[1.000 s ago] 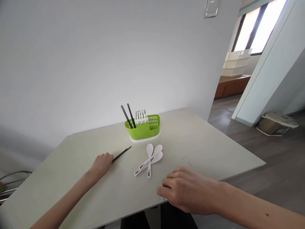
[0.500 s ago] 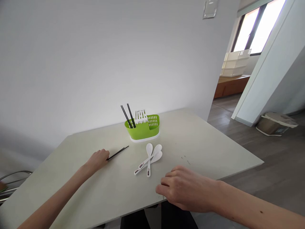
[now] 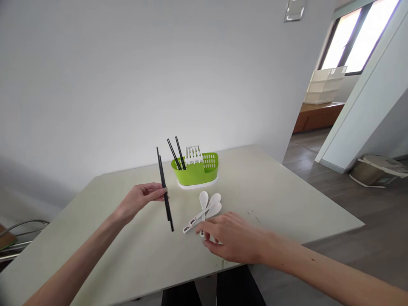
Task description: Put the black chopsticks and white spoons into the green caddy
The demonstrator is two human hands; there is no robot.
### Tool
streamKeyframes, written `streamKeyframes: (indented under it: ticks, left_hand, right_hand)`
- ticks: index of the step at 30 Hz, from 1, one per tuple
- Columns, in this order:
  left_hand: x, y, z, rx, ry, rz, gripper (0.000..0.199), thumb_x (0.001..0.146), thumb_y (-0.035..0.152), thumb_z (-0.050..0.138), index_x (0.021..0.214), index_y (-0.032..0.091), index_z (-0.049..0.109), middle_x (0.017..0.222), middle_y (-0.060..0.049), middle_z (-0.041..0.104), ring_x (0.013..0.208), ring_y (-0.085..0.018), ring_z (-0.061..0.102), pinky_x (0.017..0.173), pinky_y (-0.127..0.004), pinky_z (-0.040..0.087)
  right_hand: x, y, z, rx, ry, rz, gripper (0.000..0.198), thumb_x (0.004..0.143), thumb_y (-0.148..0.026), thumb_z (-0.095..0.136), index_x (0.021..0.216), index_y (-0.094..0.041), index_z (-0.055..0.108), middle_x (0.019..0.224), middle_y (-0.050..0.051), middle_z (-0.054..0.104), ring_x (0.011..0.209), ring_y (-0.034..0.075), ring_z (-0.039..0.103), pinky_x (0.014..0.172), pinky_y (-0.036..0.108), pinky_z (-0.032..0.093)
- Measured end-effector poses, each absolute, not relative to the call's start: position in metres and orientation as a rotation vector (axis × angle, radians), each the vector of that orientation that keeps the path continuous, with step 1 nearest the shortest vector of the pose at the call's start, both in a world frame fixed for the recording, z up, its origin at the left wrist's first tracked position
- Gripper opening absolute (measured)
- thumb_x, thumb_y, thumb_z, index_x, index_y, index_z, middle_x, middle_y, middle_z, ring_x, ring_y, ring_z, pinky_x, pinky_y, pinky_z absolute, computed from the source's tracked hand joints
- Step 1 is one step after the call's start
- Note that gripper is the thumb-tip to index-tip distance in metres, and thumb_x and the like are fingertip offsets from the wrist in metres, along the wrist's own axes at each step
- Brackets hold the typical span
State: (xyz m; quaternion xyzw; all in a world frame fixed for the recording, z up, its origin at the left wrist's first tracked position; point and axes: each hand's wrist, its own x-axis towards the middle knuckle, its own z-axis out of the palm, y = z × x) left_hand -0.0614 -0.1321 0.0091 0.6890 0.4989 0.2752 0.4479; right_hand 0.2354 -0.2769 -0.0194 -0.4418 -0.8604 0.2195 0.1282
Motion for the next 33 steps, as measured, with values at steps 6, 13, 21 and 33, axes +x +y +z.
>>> streamKeyframes:
  ticks: [6,13,21,33]
  left_hand:
    - [-0.029,-0.149,-0.021,1.2,1.012,0.843,0.029,0.084,0.039,0.085,0.099,0.014,0.081,0.112,-0.011,0.081,0.108,-0.021,0.074,0.11,-0.035,0.056]
    - [-0.025,-0.158,-0.037,1.0,0.968,0.884,0.021,0.092,0.029,0.077,0.106,0.014,0.082,0.123,-0.009,0.079,0.12,-0.02,0.071,0.117,-0.03,0.051]
    - [-0.03,-0.162,-0.044,0.956,0.968,0.883,0.019,0.091,0.03,0.081,0.102,0.015,0.082,0.127,-0.009,0.078,0.124,-0.021,0.069,0.12,-0.033,0.049]
    - [-0.028,-0.168,-0.053,0.938,0.919,0.846,0.023,0.082,0.034,0.089,0.095,0.016,0.084,0.115,-0.008,0.08,0.11,-0.018,0.072,0.113,-0.028,0.052]
  right_hand:
    - [0.212,-0.248,-0.027,-1.17,-1.958,1.587,0.062,0.099,-0.062,0.062,0.141,-0.017,0.053,0.131,0.014,0.07,0.103,0.022,0.074,0.079,0.034,0.059]
    - [0.201,-0.24,-0.037,-0.917,-1.544,1.918,0.058,0.1,-0.064,0.061,0.127,-0.013,0.062,0.128,0.017,0.074,0.097,0.022,0.079,0.077,0.031,0.059]
    - [0.198,-0.236,-0.046,-0.933,-1.31,2.009,0.054,0.098,-0.055,0.071,0.128,-0.01,0.064,0.142,0.022,0.067,0.109,0.026,0.078,0.09,0.037,0.064]
    - [0.196,-0.231,-0.046,-0.981,-1.117,2.152,0.052,0.089,-0.047,0.083,0.124,-0.01,0.072,0.139,0.018,0.071,0.111,0.024,0.078,0.082,0.023,0.063]
